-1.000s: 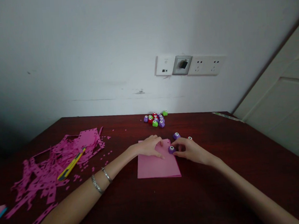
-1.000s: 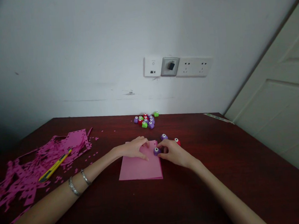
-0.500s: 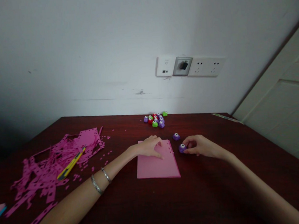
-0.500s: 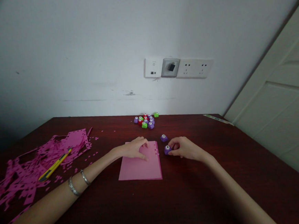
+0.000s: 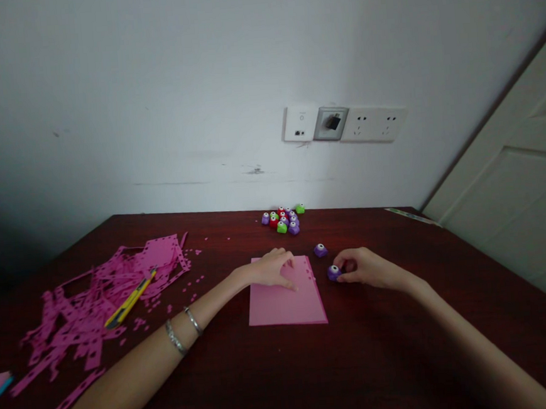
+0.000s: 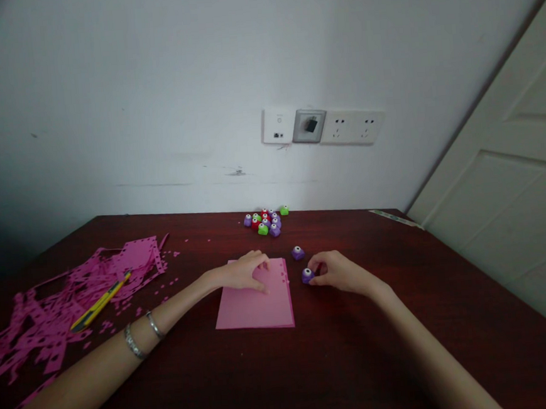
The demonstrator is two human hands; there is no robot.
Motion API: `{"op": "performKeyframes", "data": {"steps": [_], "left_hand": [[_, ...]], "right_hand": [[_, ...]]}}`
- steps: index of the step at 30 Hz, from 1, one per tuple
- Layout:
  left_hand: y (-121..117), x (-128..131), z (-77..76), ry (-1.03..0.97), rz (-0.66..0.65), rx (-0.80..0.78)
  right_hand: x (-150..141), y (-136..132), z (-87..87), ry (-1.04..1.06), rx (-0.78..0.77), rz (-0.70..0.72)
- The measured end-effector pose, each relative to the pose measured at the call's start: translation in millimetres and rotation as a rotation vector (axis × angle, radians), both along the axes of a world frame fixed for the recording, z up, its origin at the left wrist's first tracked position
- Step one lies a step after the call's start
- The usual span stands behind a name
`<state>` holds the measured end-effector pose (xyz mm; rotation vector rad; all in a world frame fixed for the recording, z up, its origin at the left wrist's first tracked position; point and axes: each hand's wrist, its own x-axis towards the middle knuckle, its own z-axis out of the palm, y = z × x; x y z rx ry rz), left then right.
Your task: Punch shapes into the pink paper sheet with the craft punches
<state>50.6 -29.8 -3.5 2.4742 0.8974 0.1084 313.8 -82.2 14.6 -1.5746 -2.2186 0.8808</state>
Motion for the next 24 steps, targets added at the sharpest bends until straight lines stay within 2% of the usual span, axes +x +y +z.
{"op": "performKeyframes", "data": {"steps": [5,8,11,14,16,19,24], "left_hand": [[0.6,0.1,0.0,-0.018,-0.023,0.010],[2.1,0.2,-2.8,-0.031,-0.040,0.020],[3.1,-0.5,-5.7,-0.045,-0.039,0.027],[2.3,-1.5,-4.9,-0.038,-0.027,0.027],[0.9,-2.0,-2.4,-0.029,-0.021,0.027],[-2.3,-2.0,1.1,-0.030,-0.015,0.031],[-5.9,0.3,-0.3,-0.106,0.038,0.026]], "right_hand": [[0.9,-3.4,12.4,0.006,0.033,0.000],[9.8,-2.2,13.8,0.084,0.114,-0.102],[26.0,2.5,2.2,0.107,0.259,-0.298],[43.6,7.4,-18.7,0.058,0.298,-0.440],[52.3,9.5,-32.6,0.014,0.295,-0.473],[58.1,11.0,-47.0,-0.099,0.374,-0.481],[56.8,12.4,-53.4,-0.230,0.397,-0.520]]}}
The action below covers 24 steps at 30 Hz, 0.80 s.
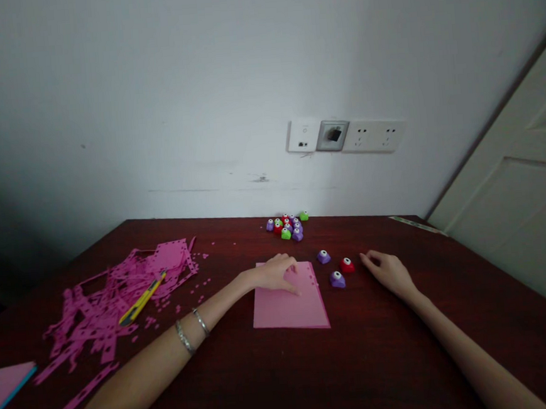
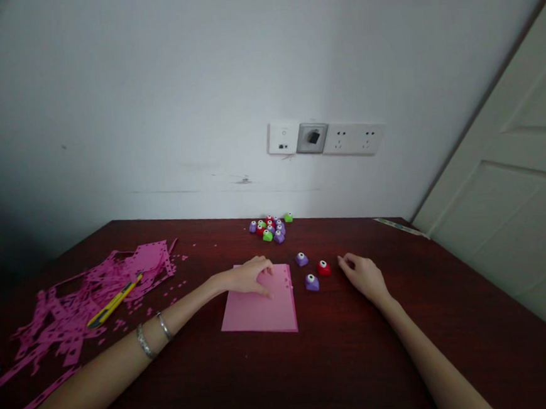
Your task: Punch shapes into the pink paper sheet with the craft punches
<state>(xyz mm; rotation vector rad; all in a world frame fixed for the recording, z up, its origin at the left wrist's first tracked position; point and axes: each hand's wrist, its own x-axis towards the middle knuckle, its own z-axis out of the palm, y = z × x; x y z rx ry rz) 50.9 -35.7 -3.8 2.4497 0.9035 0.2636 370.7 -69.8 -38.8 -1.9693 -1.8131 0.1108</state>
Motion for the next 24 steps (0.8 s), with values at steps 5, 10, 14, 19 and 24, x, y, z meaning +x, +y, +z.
{"op": "performKeyframes", "data": {"steps": [5,10,14,19,24], "left_hand": [[34.1,-6.7,-2.1,-0.351,0.259,0.052],[105.4,-32.3,-1.4,-0.295,0.588,0.113],[145.8,-46.9,-10.0,-0.205,0.552,0.044],[167.2,-48.8,-21.7,-0.129,0.485,0.006],[176.8,-45.6,-24.9,-0.124,0.412,0.006]], "right_hand": [[0.3,0.9,0.2,-0.026,-0.016,-0.014],[1.1,2.2,-0.1,-0.026,-0.007,-0.011],[0.4,2.4,0.9,-0.012,0.001,-0.013],[0.6,3.1,1.7,-0.004,0.012,-0.014],[2.9,5.4,-0.8,0.006,0.004,-0.014]]}}
